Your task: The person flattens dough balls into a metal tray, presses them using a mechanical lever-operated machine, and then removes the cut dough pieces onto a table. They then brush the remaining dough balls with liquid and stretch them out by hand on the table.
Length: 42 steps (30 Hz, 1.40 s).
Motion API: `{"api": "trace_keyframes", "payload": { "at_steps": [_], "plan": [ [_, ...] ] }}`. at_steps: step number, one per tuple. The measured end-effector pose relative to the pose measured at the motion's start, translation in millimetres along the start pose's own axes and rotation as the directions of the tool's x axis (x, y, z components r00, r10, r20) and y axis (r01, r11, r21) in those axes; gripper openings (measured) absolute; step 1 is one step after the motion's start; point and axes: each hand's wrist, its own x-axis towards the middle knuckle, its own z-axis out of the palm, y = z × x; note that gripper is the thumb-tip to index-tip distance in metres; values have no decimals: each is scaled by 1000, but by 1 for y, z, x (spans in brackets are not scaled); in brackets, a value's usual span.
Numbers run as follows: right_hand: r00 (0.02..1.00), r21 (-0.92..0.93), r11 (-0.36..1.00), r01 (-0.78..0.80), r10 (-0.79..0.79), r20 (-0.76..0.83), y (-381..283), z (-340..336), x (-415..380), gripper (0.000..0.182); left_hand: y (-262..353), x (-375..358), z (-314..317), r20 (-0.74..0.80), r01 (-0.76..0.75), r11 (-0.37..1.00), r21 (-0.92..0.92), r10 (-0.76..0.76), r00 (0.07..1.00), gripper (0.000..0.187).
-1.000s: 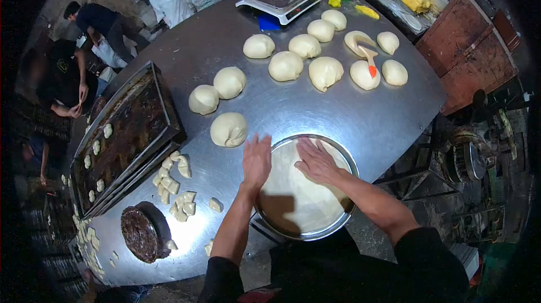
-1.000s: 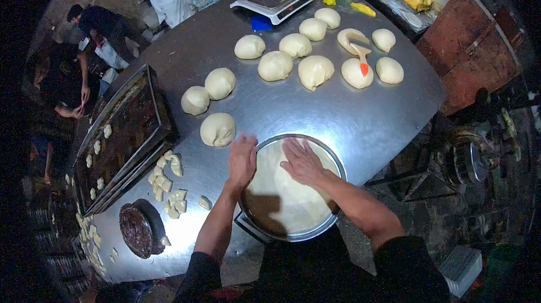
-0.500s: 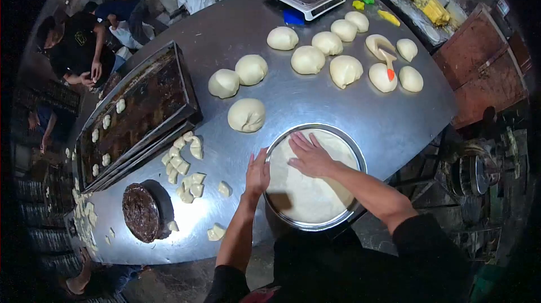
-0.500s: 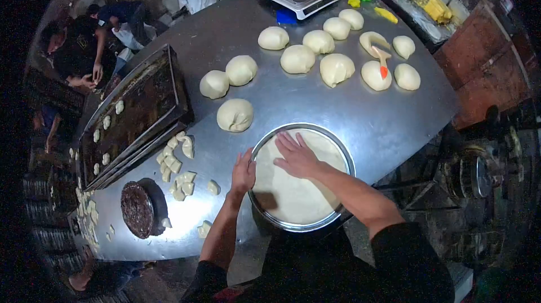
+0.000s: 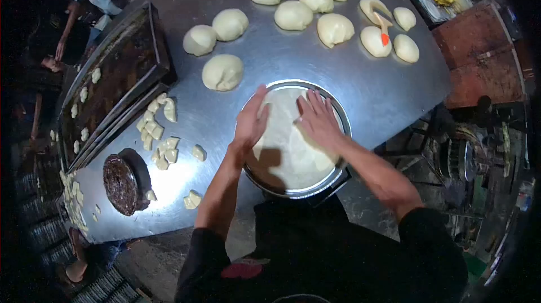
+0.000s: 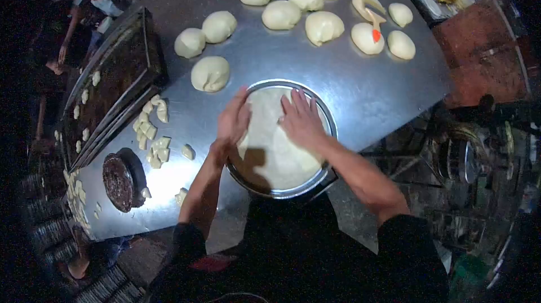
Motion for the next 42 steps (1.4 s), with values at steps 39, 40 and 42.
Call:
{"api": "trace_keyframes", "payload": {
  "at_steps": [39,40,42],
  "plan": [
    [754,404,842,-357,515,-408,58,55,-226,37,14,-290,120,376,371,-63,-926,-215,901,58],
    [726,637,652,-411,657,-203,55,54,-245,39,21,-277,127,313,340,27,-940,-323,893,54],
    [570,909,340,-243,808,-149,47,72,-277,36,34,-267,148,259,387,215,-896,-453,853,46]
  ]
}}
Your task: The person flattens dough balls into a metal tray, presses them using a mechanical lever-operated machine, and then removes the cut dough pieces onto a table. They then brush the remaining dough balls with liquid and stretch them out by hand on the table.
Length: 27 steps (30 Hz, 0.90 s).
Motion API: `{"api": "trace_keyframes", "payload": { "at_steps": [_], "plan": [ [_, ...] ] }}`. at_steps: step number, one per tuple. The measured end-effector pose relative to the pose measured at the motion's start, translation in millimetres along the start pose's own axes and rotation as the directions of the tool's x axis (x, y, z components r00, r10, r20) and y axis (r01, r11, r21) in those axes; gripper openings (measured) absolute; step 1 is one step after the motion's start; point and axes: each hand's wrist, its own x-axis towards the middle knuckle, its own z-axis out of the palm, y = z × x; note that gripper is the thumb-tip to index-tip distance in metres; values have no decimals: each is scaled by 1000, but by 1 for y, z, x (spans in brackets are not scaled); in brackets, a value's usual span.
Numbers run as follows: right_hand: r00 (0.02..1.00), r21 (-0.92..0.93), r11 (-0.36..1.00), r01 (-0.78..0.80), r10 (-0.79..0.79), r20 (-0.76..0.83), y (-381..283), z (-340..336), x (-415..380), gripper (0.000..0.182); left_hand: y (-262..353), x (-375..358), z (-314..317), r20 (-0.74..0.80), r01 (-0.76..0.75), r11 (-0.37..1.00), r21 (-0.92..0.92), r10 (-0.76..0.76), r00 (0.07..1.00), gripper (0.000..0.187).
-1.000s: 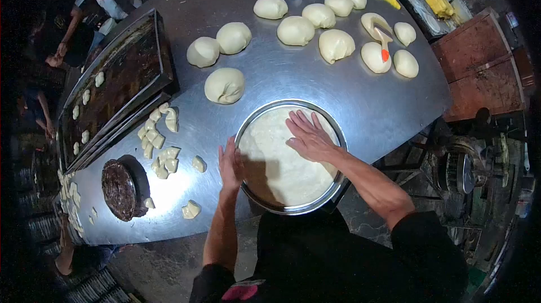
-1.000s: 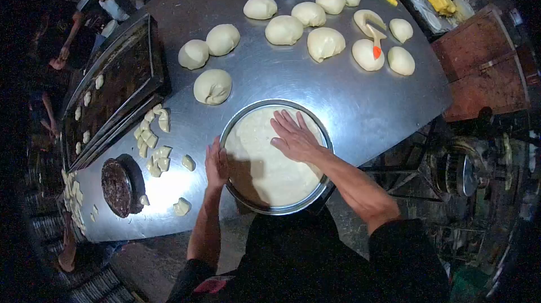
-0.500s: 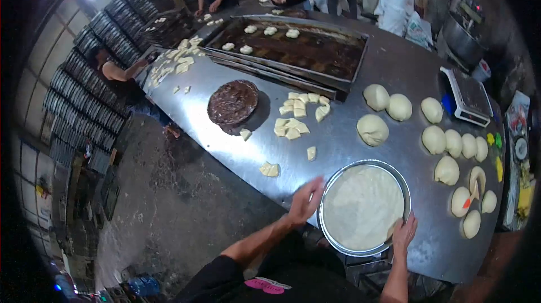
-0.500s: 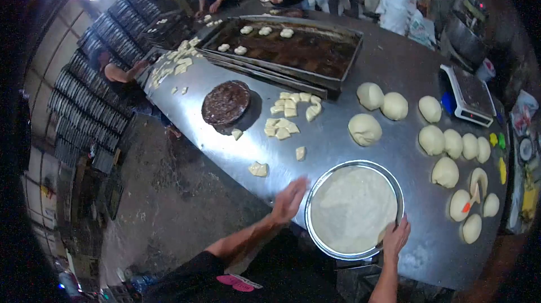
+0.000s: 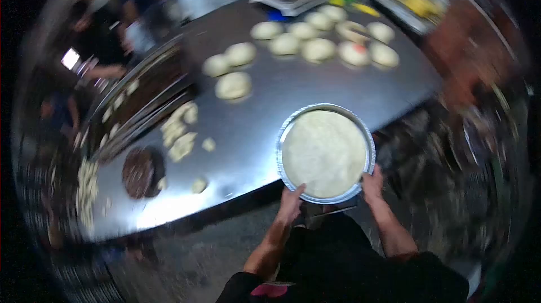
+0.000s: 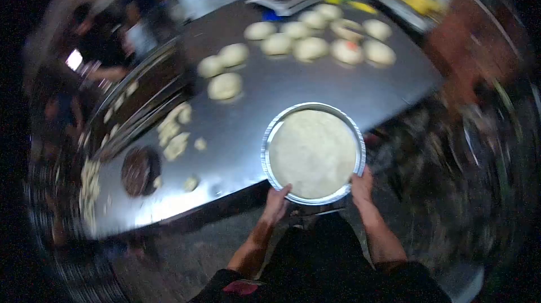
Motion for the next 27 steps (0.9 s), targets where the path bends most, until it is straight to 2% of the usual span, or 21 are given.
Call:
{"api": "trace_keyframes", "payload": {
  "at_steps": [1,3,5,6,7,9,10,11,13,14,16,18,19,20,21,22,23,24,25,26,27],
  "plan": [
    [995,127,989,-70,78,-58,17,-13,-10,37,-6,1,6,-47,36,993,113,-30,998,43],
    [958,389,895,-217,271,-90,46,-45,-24,36,-27,6,19,49,77,992,104,-82,995,44],
    [877,484,838,-251,409,-254,59,-74,-40,39,-50,12,37,200,182,966,185,-218,955,51],
    [836,387,876,-287,426,-346,85,-97,-39,42,-65,16,49,202,251,933,256,-306,930,51],
    [808,417,870,-264,435,-396,98,-120,-43,42,-82,22,65,191,308,894,325,-381,905,51],
    [752,508,844,-174,447,-485,121,-158,-49,48,-120,30,108,224,299,841,450,-431,874,51],
    [691,468,852,-234,484,-536,132,-182,-49,50,-140,33,130,221,271,803,530,-440,870,52],
    [674,475,850,-230,490,-552,146,-204,-53,50,-160,34,148,231,277,794,541,-457,859,52],
    [584,478,847,-235,516,-627,196,-253,-43,52,-206,48,192,349,195,732,653,-519,780,54],
    [581,485,844,-228,518,-628,223,-277,-38,52,-234,57,206,318,263,685,680,-598,735,54],
    [441,417,873,-253,488,-753,268,-316,-30,54,-270,57,242,295,289,657,696,-629,719,53],
    [439,458,872,-172,484,-757,254,-346,-17,56,-305,66,273,287,298,651,698,-636,717,52],
    [427,497,861,-105,491,-760,241,-358,-13,58,-324,72,278,257,340,636,693,-659,707,52],
    [451,492,864,-107,484,-750,240,-373,-8,58,-343,78,280,226,387,622,681,-680,698,53],
    [453,435,840,-324,541,-708,240,-394,1,55,-360,86,283,226,383,647,659,-657,719,53],
    [446,340,782,-523,590,-673,242,-414,19,52,-376,96,287,293,254,606,754,-656,695,55],
    [486,306,797,-521,572,-661,237,-424,41,52,-385,105,294,349,117,554,824,-660,665,57],
    [492,447,842,-302,539,-683,228,-430,61,53,-373,102,327,361,458,560,691,-816,452,62],
    [490,560,826,-63,514,-704,219,-439,78,54,-365,95,348,377,461,593,660,-792,480,62],
    [519,540,839,-70,493,-698,210,-450,95,54,-363,91,364,323,332,474,816,-849,419,58],
    [554,629,778,-7,527,-645,199,-460,114,55,-364,93,377,246,176,327,929,-897,367,54]
  ]
}}
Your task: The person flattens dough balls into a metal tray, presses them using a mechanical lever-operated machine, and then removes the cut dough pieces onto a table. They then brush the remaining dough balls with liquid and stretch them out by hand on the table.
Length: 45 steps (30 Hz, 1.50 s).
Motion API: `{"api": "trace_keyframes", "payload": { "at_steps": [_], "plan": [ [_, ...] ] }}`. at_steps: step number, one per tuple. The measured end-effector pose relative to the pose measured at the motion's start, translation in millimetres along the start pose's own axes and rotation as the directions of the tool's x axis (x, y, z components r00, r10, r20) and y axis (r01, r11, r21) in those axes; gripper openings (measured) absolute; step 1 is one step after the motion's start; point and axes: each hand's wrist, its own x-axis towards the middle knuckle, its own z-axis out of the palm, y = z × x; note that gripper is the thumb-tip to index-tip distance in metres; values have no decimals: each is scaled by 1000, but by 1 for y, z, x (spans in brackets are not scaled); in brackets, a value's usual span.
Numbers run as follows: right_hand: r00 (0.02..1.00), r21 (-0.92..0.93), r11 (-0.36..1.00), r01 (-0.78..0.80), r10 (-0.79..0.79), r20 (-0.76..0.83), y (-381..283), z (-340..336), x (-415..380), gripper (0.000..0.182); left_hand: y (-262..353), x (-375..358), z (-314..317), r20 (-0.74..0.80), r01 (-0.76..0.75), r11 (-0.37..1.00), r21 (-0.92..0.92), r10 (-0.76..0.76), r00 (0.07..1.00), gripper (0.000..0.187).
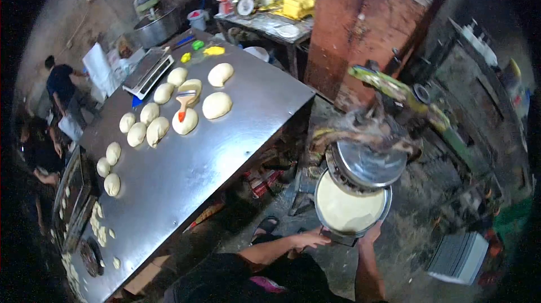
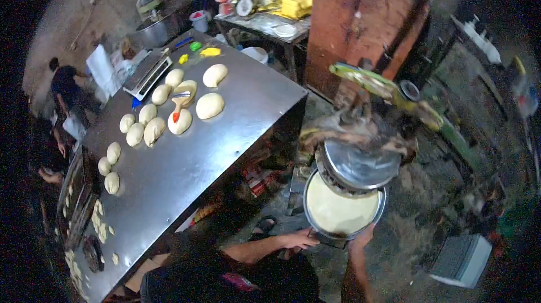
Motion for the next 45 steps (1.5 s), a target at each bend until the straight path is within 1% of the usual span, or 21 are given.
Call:
{"api": "trace_keyframes", "payload": {
  "at_steps": [3,4,6,9,11,13,15,17,20,22,24,26,28,30,33,34,35,37,38,39,45],
  "plan": [
    [963,1,982,-188,184,195,-44,26,31,57,21,64,-16,-26,-137,966,-218,135,991,44],
    [934,-305,883,356,-348,81,-31,25,70,52,30,81,-22,-85,-165,944,-286,146,986,43],
    [763,-444,624,644,-569,307,-134,43,55,52,45,114,-33,-114,-236,936,-259,213,970,40],
    [157,-314,29,949,-907,391,-320,130,-58,49,66,152,-77,107,-93,868,-488,166,980,29],
    [-226,-441,-519,732,-796,561,-424,176,-104,52,105,126,-70,-12,-46,864,501,60,998,28],
    [-403,-488,-823,290,-567,718,-518,217,-131,74,201,39,-74,350,-411,564,717,219,911,21],
    [-369,-611,-772,-175,-524,768,-599,264,-143,83,273,-30,-61,277,-765,241,598,833,479,33],
    [-409,-544,-818,-188,-438,800,-667,290,-135,63,372,-104,-45,166,-811,7,585,978,127,35],
    [-142,-488,-778,-395,-473,870,-692,327,-124,11,457,-102,-30,363,-67,-399,915,883,-298,29],
    [-106,-511,-792,-334,-508,855,-686,311,-137,9,465,-97,-24,236,-202,-198,959,953,189,30],
    [-36,-498,-794,-349,-519,854,-667,272,-182,13,452,-102,-18,281,-191,-252,949,949,141,34],
    [561,-450,-869,-207,-482,673,-647,225,-270,51,443,-127,4,255,-125,-231,965,938,234,37],
    [311,-595,-785,-174,-617,723,-599,162,-305,21,458,-130,55,251,-506,-339,793,939,-235,41],
    [511,-618,-763,-189,-614,602,-561,104,-359,30,482,-159,132,424,-579,-678,452,735,-530,44],
    [658,-657,-749,91,-450,604,-488,7,-396,44,448,-174,230,906,-727,-687,19,319,-278,39],
    [904,-852,-483,200,-244,351,-465,-25,-397,53,421,-174,249,988,-765,-642,-37,92,-124,32],
    [884,-894,-231,383,-190,428,-413,-69,-374,52,383,-171,263,993,-824,-566,29,-77,88,24],
    [907,-907,19,421,6,421,-241,-141,-301,57,268,-112,245,994,-734,-674,-84,-106,-16,15],
    [812,-546,626,557,-270,518,-106,-164,-248,56,232,-93,241,864,-832,-553,39,-401,306,15],
    [824,-705,428,565,-263,501,-90,-147,-248,52,216,-94,243,849,-817,-568,98,-381,367,12],
    [803,-679,440,587,-212,557,-148,-137,-275,44,227,-108,246,787,-797,-599,84,-450,422,11]
  ]
}}
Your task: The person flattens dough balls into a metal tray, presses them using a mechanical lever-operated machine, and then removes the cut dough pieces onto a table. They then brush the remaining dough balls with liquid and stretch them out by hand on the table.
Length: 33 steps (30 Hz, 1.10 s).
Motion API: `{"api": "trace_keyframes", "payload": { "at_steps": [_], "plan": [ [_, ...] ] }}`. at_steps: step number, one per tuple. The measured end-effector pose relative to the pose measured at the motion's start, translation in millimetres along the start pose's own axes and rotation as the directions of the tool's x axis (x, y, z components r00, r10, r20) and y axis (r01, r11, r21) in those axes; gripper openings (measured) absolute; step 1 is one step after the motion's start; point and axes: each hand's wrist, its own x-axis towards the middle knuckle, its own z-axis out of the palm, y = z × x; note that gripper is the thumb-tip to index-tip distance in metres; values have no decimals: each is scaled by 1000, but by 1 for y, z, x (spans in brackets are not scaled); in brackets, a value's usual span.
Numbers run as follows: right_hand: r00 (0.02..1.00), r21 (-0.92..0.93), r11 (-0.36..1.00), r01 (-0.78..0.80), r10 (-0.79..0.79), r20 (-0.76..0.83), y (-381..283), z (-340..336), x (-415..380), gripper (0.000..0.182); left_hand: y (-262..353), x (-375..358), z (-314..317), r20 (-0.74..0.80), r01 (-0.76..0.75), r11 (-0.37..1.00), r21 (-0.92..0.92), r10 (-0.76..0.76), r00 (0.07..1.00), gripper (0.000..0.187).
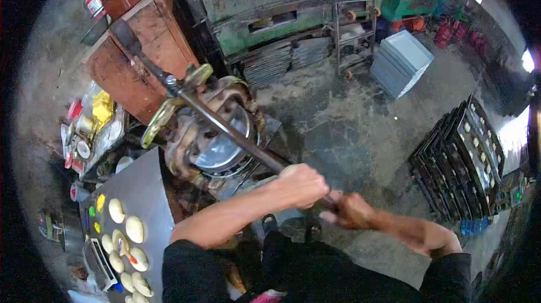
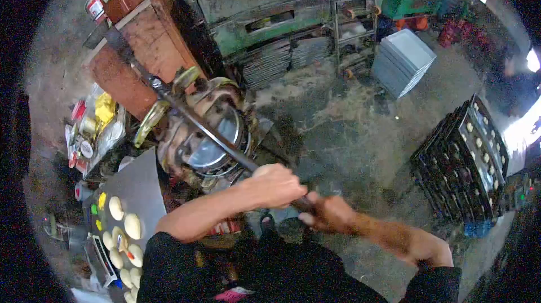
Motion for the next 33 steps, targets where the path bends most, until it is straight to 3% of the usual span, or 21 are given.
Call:
{"api": "trace_keyframes", "payload": {
  "at_steps": [4,6,7,11,13,14,15,16,17,18,20,21,22,23,24,25,26,27,29,32,33],
  "plan": [
    [998,36,999,30,-28,-55,-45,-41,-23,37,7,-13,-19,14,28,1000,13,-28,1000,13],
    [988,-80,993,84,-94,-125,17,8,-8,35,2,-1,10,-87,23,1000,19,-22,996,10],
    [974,-187,975,117,-149,-168,36,28,-4,34,2,11,25,43,-3,996,87,-1,999,18],
    [961,-179,983,38,-85,-265,27,24,-13,35,1,4,35,-268,-103,981,162,144,953,26],
    [950,-161,986,43,-91,-299,26,20,-9,37,-19,-23,9,-729,-402,897,-181,152,667,41],
    [969,-173,985,24,-66,-238,15,14,-10,37,-45,-56,0,-715,-122,964,-238,-88,694,41],
    [983,-179,984,9,-42,-177,7,7,-11,38,-90,-115,67,-570,29,629,-777,-723,391,33],
    [988,-160,987,5,-29,-150,1,3,-16,38,-110,-151,-2,-852,613,717,-331,-507,132,36],
    [985,-152,988,-16,-10,-172,-8,-2,-19,38,-172,-203,39,-970,837,501,-222,-202,-136,44],
    [993,-158,986,-44,26,-117,-18,-7,-20,35,-209,-250,50,-873,865,246,-438,-346,-344,45],
    [994,-176,981,-86,72,-87,-22,-12,-21,34,-215,-245,17,-876,587,661,-468,-261,-405,45],
    [995,-168,984,-64,50,-89,-20,-14,-21,34,-168,-209,-24,-980,744,637,-200,-136,-147,43],
    [996,-152,988,-41,29,-80,-19,-12,-22,34,-125,-153,-54,-818,5,840,-542,-526,-230,49],
    [996,-151,987,-55,43,-79,-16,-10,-23,34,-79,-121,-69,-877,39,918,-395,-389,283,53],
    [990,-120,993,9,-26,-140,-10,-10,-23,33,-40,-90,-77,-680,-15,972,-236,-154,716,58],
    [973,-99,992,82,-101,-209,1,-10,-18,33,-23,-45,-62,-487,-205,967,-155,106,867,46],
    [971,-105,991,87,-108,-214,24,12,-8,33,-6,-15,-4,-158,-183,969,165,209,965,29],
    [961,-127,983,135,-162,-226,53,51,5,32,-4,4,37,-129,-96,949,300,140,982,16],
    [950,-157,968,196,-227,-213,76,64,7,32,0,24,81,-24,41,993,109,-39,999,9],
    [990,-19,999,47,-49,-130,66,69,5,34,5,23,79,-45,58,992,111,-53,998,9],
    [943,-99,980,171,-191,-271,60,67,6,39,7,20,75,-30,99,994,45,-98,995,9]
  ]
}}
